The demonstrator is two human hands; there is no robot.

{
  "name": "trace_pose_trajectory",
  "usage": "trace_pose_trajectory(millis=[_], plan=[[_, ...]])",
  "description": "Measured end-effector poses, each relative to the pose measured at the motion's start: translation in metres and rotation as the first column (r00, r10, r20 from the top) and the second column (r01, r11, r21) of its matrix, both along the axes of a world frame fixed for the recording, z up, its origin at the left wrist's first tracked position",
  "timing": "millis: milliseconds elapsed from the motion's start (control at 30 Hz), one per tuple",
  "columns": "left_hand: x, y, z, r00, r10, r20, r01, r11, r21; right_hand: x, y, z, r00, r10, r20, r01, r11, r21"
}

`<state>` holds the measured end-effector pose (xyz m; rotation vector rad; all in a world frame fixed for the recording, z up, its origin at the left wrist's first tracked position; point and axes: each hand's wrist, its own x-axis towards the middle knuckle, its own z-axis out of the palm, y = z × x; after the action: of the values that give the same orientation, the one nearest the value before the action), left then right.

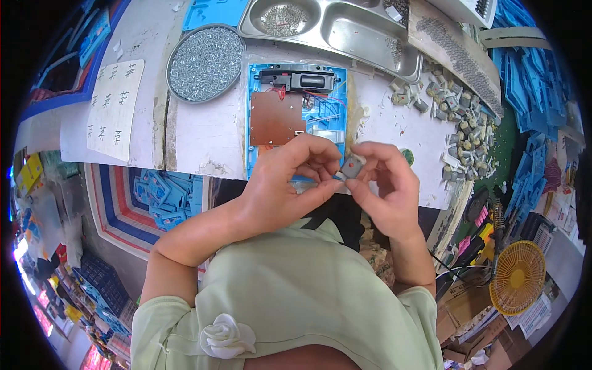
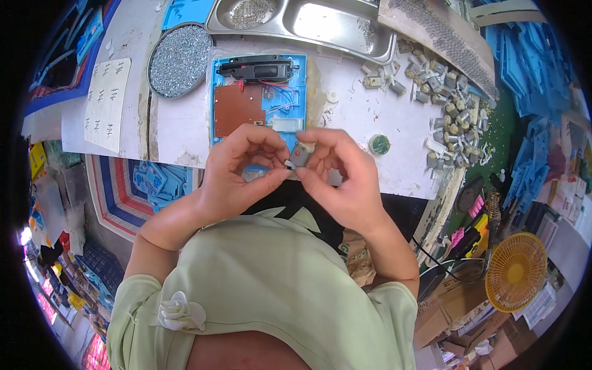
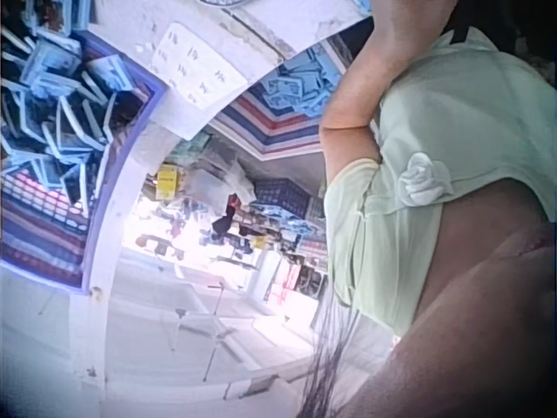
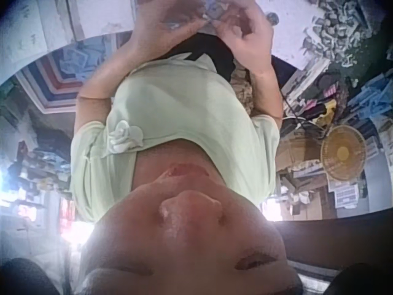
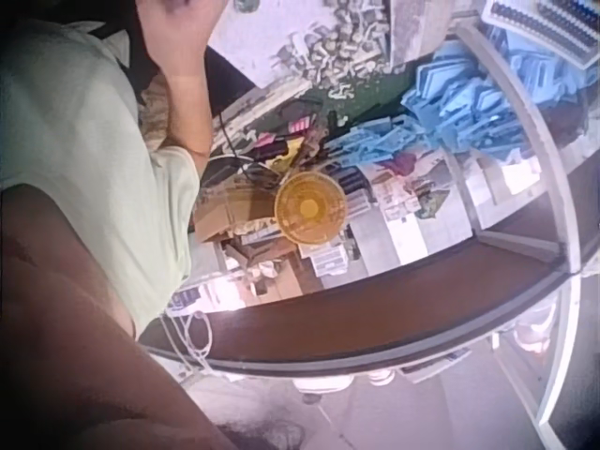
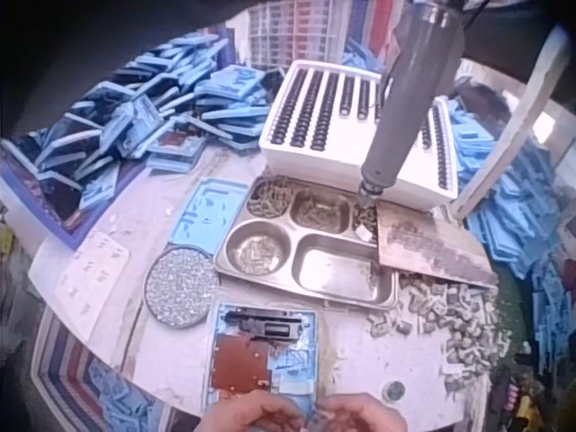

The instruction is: Assembling components, soldering wires, and securing the casing of a blue electronic device.

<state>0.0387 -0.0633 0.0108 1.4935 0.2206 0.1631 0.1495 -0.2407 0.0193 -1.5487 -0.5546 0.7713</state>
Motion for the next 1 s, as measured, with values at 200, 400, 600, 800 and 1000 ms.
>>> trace_pose_trajectory(millis=[200,400,600,800,1000], plan=[[0.002,0.008,-0.011,0.918,-0.063,0.392,-0.19,0.797,0.573,0.017,0.005,0.016,0.685,0.129,0.717,-0.144,0.989,-0.04],[0.004,0.015,-0.005,0.938,-0.077,0.338,-0.066,0.918,0.392,0.007,0.004,0.009,0.641,0.025,0.767,-0.139,0.987,0.084],[0.001,0.017,-0.004,0.96,-0.092,0.264,-0.041,0.889,0.457,0.006,0.004,0.005,0.569,0.032,0.821,-0.173,0.981,0.082],[0.002,0.013,-0.004,0.934,-0.023,0.357,-0.163,0.861,0.482,0.005,0.003,0.002,0.557,0.003,0.831,-0.143,0.986,0.092],[0.007,0.016,-0.007,0.933,-0.072,0.353,-0.136,0.837,0.53,0.01,-0.001,-0.006,0.58,0.006,0.814,-0.137,0.986,0.09]])
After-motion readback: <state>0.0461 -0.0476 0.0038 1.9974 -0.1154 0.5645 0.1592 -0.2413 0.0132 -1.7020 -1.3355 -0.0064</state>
